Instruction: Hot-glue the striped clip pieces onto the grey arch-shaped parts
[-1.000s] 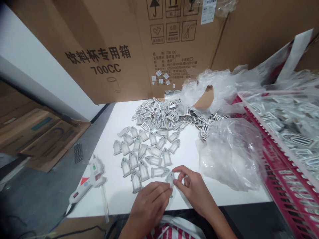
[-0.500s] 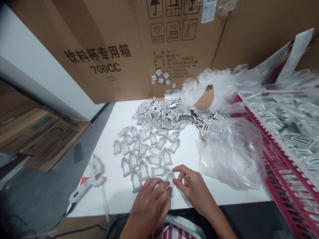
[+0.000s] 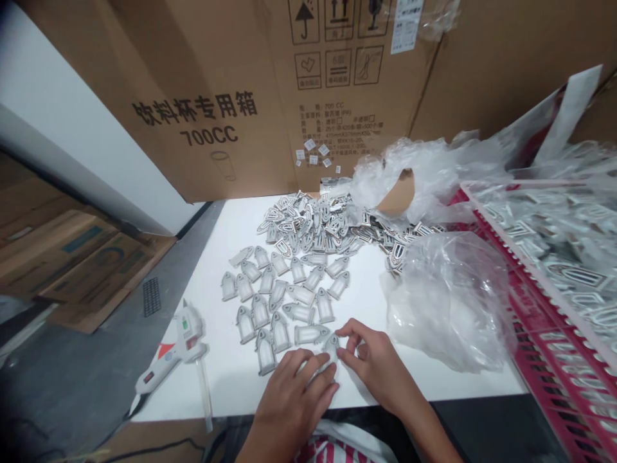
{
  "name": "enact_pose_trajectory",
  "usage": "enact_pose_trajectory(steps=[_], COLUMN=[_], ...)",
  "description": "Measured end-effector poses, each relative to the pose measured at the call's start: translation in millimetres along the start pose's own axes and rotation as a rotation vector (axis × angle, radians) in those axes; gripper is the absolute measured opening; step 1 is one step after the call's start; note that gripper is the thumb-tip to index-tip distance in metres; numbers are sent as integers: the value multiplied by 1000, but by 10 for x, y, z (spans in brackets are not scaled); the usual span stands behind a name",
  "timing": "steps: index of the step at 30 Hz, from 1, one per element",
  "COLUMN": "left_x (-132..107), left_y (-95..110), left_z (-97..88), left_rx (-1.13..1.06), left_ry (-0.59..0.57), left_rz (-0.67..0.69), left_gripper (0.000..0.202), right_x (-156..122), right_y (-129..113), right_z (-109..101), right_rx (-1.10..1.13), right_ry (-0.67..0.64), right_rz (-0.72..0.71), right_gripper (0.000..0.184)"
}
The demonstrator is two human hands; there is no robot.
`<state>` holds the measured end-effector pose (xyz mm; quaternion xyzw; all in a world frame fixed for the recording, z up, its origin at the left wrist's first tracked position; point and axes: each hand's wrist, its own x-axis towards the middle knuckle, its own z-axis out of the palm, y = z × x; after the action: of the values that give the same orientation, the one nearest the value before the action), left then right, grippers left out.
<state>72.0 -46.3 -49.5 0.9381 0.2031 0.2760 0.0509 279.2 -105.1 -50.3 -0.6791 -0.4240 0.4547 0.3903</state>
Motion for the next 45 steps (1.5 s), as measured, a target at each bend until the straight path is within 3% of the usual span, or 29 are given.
enact_pose_trajectory(steps=[9,16,20,23,27,32,39,45], left_x=[-55,-23,48,119,202,247,247,260], left_y=[-16,-81,-115,-131,-150,-147,-147,-140], left_z=[73,88,126,141,156,173,158,137], left_rx=[-81,-56,-41,-39,-82,-110,-77,-42], left_ry=[-70,-175,-170,-104,-33,-51,-108,-115], left_rz=[-2,3,-18,-9,-23,-75,-64,-41], left_gripper=[23,37,29,23,17,13,23,26], right_x=[24,263,364,508,899,1288,1187,984], right_y=[-84,-246,-349,-375,-366,-400,-371,-357], right_z=[-6,-288,-444,-511,-601,-658,-568,-509], right_rx=[81,406,421,263,-147,-619,-962,-1040], right_ry=[14,324,371,372,401,416,526,601], right_rz=[14,-8,-58,-84,-117,-90,7,-12], right_gripper=[26,45,51,50,32,38,16,17])
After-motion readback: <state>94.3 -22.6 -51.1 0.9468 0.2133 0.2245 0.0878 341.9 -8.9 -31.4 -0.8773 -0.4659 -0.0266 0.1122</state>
